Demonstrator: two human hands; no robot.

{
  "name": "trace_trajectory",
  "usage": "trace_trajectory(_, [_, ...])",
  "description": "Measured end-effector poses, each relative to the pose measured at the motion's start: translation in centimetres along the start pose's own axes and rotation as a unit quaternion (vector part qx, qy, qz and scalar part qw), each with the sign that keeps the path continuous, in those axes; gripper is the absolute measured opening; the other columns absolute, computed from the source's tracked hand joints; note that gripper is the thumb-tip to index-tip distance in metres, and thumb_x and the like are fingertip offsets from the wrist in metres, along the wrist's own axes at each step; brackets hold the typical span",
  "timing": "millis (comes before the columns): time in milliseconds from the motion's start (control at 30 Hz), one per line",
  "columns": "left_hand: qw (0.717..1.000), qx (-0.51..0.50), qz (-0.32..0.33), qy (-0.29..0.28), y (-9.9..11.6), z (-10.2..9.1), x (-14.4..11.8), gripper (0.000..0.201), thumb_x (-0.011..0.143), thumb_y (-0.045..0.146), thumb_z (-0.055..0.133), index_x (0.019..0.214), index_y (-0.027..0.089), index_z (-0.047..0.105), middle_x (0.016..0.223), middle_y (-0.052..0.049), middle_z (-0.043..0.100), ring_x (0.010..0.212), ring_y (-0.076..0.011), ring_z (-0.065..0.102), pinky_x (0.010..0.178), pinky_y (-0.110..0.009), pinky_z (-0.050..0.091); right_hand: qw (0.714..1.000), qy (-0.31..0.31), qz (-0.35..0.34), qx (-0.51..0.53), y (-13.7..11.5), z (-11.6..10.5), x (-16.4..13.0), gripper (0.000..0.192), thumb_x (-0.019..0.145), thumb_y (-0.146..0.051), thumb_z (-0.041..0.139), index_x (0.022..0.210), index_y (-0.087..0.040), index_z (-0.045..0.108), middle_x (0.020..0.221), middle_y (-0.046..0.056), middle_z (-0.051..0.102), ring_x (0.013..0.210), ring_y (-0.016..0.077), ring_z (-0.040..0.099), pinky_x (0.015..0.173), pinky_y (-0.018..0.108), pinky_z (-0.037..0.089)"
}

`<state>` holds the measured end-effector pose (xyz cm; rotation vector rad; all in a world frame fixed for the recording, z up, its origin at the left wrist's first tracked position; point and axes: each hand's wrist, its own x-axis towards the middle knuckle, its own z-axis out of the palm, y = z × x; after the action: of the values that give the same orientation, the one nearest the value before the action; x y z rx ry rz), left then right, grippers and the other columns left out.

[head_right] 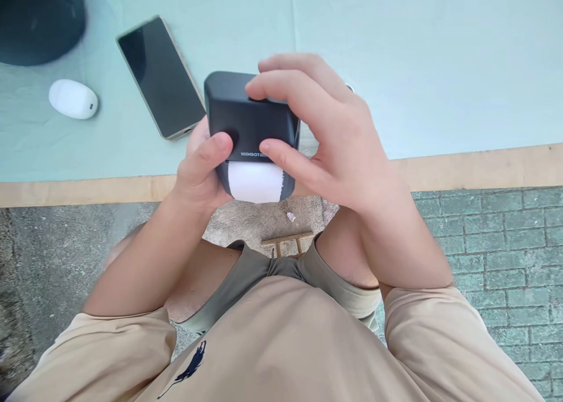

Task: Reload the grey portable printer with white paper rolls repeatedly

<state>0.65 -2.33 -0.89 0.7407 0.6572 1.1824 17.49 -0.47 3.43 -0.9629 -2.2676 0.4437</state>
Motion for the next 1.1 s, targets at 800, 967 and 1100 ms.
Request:
trace_trajectory(800, [0.999, 0.012, 0.003, -0.051, 0.3, -0.9, 0.1, 0.035, 0.08, 0.022, 0.056, 0.114, 0.017, 0.048, 0.102, -0.006, 0.062, 0.121, -0.0299, 0.055, 0.064, -0.024, 0.054, 0.998, -0.047, 0.032, 0.036, -0.1, -0.5, 0.0, 0.032, 0.082, -0.029, 0.055, 0.113, -0.023, 0.048, 0.127, 0.007, 0.05, 0.123, 0.0178, 0.048, 0.094, 0.035, 0.049])
trace_trajectory(967, [0.999, 0.027, -0.003, -0.041, 0.3, -0.8, 0.1, 0.031, 0.081, 0.022, 0.057, 0.111, 0.019, 0.05, 0.101, -0.006, 0.063, 0.125, -0.0298, 0.051, 0.064, -0.024, 0.054, 0.998, -0.053, 0.026, 0.033, 0.0, -0.3, 0.1, 0.026, 0.084, -0.029, 0.053, 0.109, -0.023, 0.047, 0.124, 0.007, 0.05, 0.123, 0.0177, 0.047, 0.091, 0.034, 0.05])
trace_trajectory(1100, [0.999, 0.026, -0.016, -0.033, 0.4, -0.7, 0.1, 0.034, 0.079, 0.027, 0.063, 0.11, 0.022, 0.051, 0.103, -0.006, 0.063, 0.124, -0.0322, 0.051, 0.074, -0.032, 0.056, 0.998, -0.05, 0.021, 0.017, 0.1, -0.2, 0.0, 0.025, 0.085, -0.03, 0.051, 0.108, -0.022, 0.047, 0.123, 0.008, 0.05, 0.122, 0.0172, 0.047, 0.093, 0.035, 0.049])
